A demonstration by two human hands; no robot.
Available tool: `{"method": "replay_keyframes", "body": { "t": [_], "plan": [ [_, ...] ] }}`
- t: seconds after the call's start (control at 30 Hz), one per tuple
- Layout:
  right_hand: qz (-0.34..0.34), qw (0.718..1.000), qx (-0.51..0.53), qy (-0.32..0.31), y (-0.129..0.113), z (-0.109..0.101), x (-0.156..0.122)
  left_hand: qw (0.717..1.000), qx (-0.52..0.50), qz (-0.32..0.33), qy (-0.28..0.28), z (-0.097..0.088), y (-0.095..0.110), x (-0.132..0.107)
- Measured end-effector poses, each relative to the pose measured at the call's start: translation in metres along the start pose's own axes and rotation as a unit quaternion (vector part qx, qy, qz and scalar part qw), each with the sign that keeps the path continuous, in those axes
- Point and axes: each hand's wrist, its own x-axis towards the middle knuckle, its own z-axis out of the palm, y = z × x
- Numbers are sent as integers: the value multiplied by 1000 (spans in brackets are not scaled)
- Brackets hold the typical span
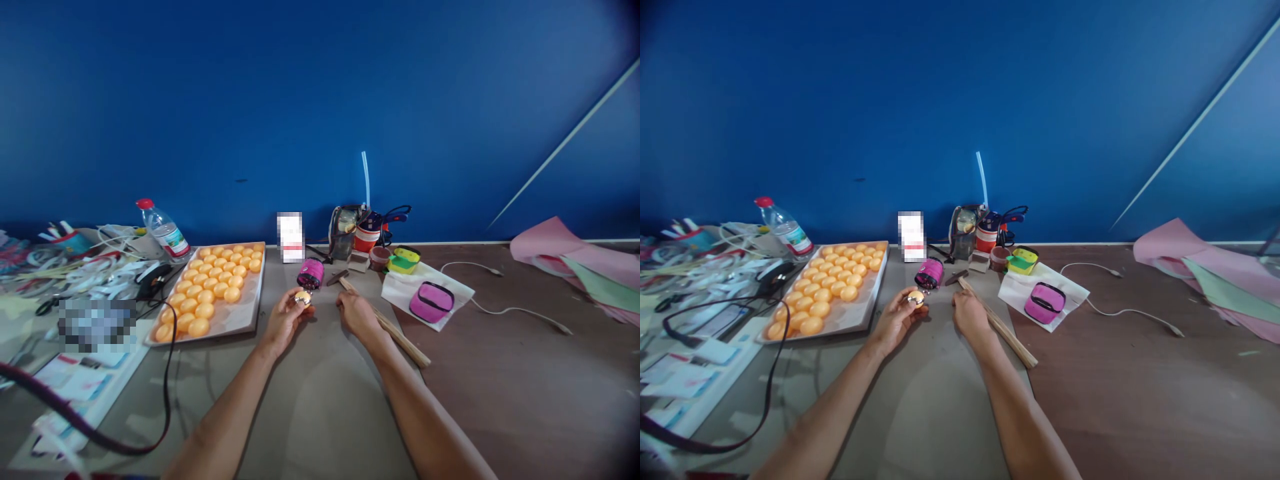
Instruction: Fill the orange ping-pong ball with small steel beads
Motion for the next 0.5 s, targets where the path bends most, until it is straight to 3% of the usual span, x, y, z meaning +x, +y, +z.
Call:
{"method": "replay_keyframes", "body": {
  "t": [0.1, 0.2, 0.37, 0.5],
  "plan": [
    [-4, 999, 33, 10, -5, -1, 0, 1000, 3, -1, 0, 0, 0, 0],
    [-9, 988, 150, 30, -15, 0, 1, 1000, 7, -3, -5, 0, -1, -1],
    [29, 932, 361, 22, -30, 8, 0, 1000, 10, -4, -21, 1, -1, -2],
    [74, 880, 468, -29, -33, 8, 0, 1000, 10, -5, -15, 2, -1, -2]
  ]
}}
